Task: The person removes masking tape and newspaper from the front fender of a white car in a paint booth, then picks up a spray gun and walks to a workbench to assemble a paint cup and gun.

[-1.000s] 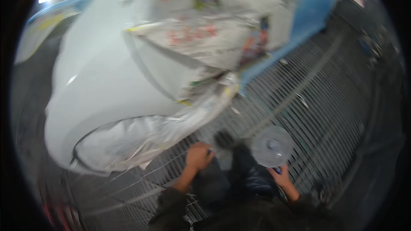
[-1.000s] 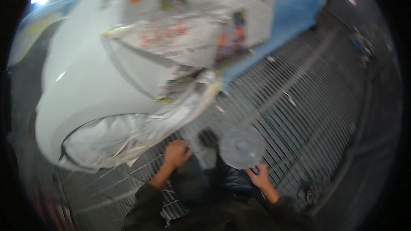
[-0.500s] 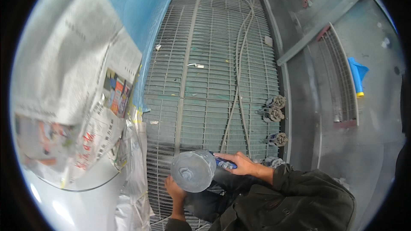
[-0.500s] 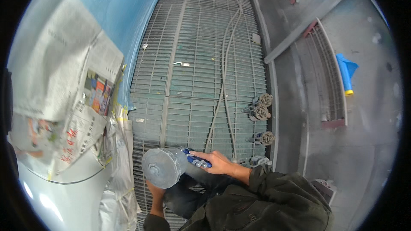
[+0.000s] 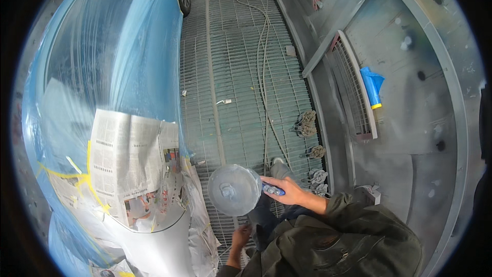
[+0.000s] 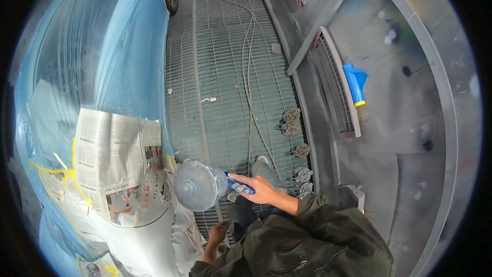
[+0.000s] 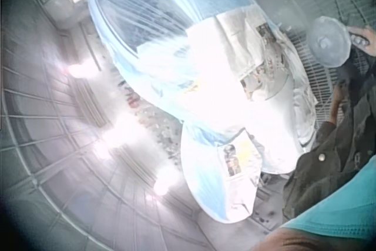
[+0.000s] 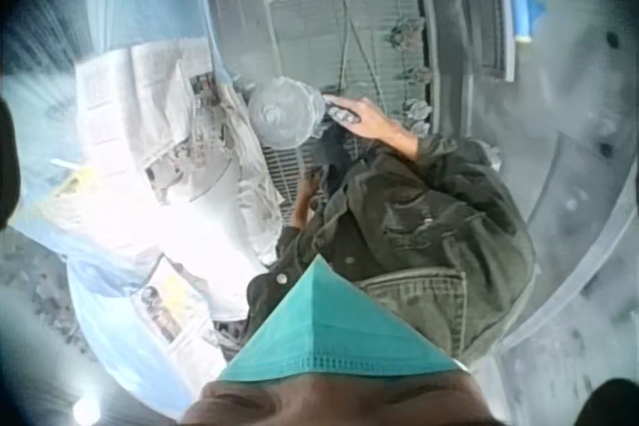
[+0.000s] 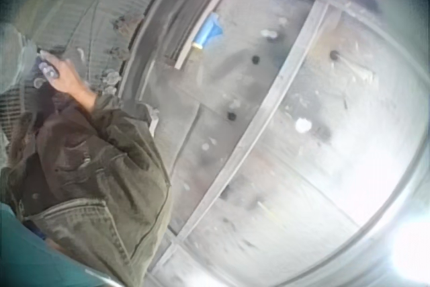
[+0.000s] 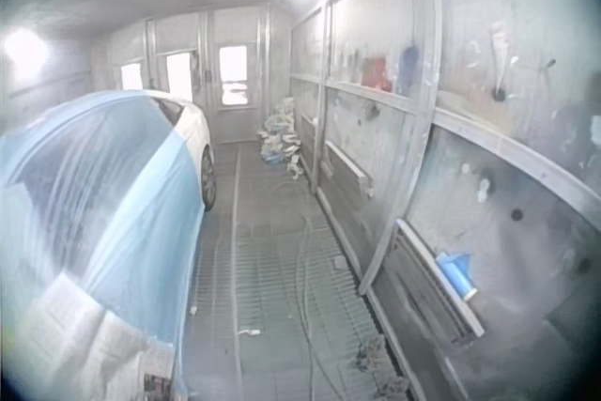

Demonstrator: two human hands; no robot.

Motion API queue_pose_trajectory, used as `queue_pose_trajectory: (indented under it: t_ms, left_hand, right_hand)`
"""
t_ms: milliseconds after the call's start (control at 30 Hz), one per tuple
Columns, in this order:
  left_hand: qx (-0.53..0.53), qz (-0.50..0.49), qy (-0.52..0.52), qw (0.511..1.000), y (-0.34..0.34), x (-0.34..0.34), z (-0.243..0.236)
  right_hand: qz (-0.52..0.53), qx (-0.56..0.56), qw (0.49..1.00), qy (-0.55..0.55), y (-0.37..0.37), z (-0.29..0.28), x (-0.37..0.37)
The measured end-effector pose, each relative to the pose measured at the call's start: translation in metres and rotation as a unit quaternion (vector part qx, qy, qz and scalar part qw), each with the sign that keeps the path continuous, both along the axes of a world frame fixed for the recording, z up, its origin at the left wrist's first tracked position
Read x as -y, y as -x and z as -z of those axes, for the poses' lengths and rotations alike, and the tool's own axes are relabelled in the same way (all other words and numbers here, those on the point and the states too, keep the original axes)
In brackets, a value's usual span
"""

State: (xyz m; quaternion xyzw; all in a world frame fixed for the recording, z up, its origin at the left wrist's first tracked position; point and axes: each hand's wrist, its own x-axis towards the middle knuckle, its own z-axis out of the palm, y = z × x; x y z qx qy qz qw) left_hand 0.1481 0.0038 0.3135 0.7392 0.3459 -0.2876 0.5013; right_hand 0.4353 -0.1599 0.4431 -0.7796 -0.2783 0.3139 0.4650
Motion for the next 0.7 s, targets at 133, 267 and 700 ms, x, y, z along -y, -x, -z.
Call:
queue_pose_trajectory:
  t_ms: [133, 267, 700]
  left_hand:
    - [-0.023, -0.078, -0.024, 0.996, -0.039, -0.057, -0.009]
    - [-0.020, -0.031, -0.177, 0.983, -0.064, -0.096, 0.008]
    - [-0.049, 0.120, -0.230, 0.964, -0.242, 0.006, 0.009]
  right_hand:
    - [0.081, 0.018, 0.992, -0.098, -0.052, -0.012, 0.002]
    - [0.140, -0.057, 0.988, -0.003, -0.136, -0.014, -0.007]
    - [-0.011, 0.027, 0.994, -0.103, -0.494, -0.036, -0.024]
